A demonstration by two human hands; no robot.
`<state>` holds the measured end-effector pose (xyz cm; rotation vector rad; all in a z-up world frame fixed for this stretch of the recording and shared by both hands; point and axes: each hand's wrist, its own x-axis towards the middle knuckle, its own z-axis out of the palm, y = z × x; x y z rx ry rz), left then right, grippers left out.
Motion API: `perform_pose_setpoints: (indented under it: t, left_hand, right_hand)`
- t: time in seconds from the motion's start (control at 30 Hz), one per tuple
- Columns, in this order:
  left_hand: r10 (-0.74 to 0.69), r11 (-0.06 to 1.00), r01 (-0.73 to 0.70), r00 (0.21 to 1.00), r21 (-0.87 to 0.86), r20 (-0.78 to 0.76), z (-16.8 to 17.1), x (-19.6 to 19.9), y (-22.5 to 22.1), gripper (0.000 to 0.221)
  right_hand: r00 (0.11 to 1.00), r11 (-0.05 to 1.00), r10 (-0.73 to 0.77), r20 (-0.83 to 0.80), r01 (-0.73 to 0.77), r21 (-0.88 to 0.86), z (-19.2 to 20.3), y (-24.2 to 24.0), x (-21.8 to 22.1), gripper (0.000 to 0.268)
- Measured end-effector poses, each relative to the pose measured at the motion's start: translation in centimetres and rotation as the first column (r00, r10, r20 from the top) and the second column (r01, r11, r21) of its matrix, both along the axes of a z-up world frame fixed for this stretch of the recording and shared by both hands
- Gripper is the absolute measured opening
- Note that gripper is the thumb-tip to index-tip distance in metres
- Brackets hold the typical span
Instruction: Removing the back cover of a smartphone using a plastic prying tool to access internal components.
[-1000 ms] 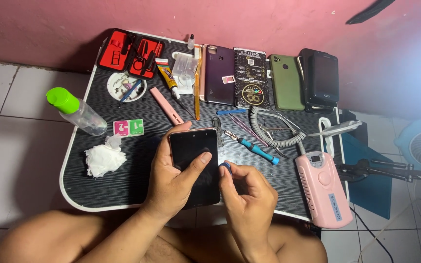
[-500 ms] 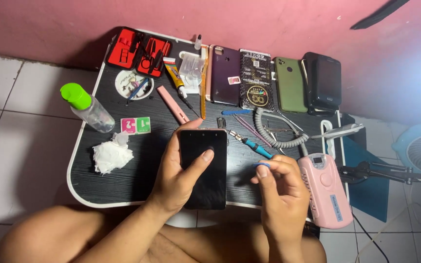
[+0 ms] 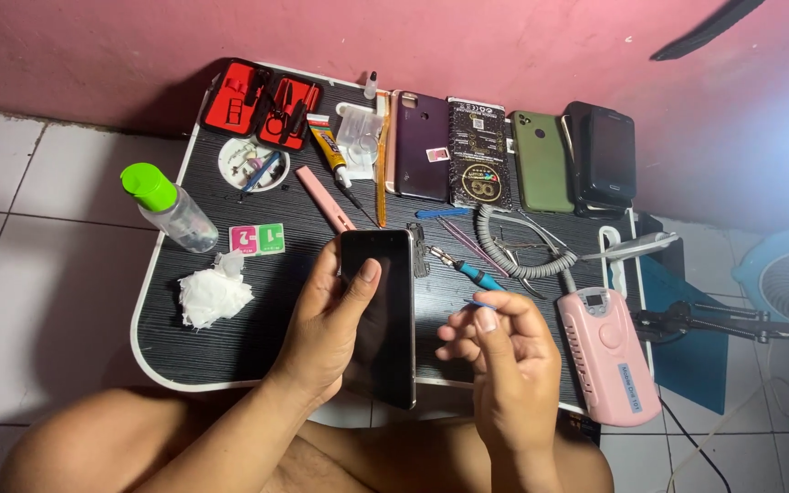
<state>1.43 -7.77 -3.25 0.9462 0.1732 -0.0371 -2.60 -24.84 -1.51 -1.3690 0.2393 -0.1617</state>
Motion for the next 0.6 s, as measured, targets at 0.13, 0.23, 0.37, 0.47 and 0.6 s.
perform_pose_setpoints:
  t: [0.13, 0.23, 0.37, 0.47, 0.6]
  left_hand:
    - [-0.139, 0.99, 0.139, 0.99, -0.01, -0.033, 0.9, -0.4, 0.7, 0.059]
    - [-0.314, 0.934, 0.283, 0.941, 0.217, 0.125, 1.8, -0.9, 1.5, 0.077]
    - [-0.365, 0.918, 0.326, 0.917, 0.226, 0.16, 1.4, -1.0, 1.5, 0.083]
    - [-0.295, 0.936, 0.235, 0.929, 0.262, 0.222, -0.4, -0.6, 1.3, 0.061]
    - [-0.26, 0.916, 0.175, 0.944, 0.36, 0.202, 0.1, 0.0, 1.3, 0.053]
  right_hand:
    - [0.997, 0.995, 0.036, 0.074, -0.029, -0.091, 1.3, 0.8, 0.7, 0.008]
    - [0.996, 0.971, 0.005, 0.09, 0.017, -0.24, 2.5, 0.9, 1.6, 0.037]
    - [0.991, 0.965, -0.127, 0.047, 0.134, -0.225, 2.5, -0.8, 2.3, 0.016]
    - [0.967, 0.977, 0.179, 0.18, -0.154, -0.145, 2.7, -1.8, 2.5, 0.006]
    - [0.99, 0.951, 0.142, -0.014, -0.14, -0.274, 3.6, -0.8, 3.0, 0.008]
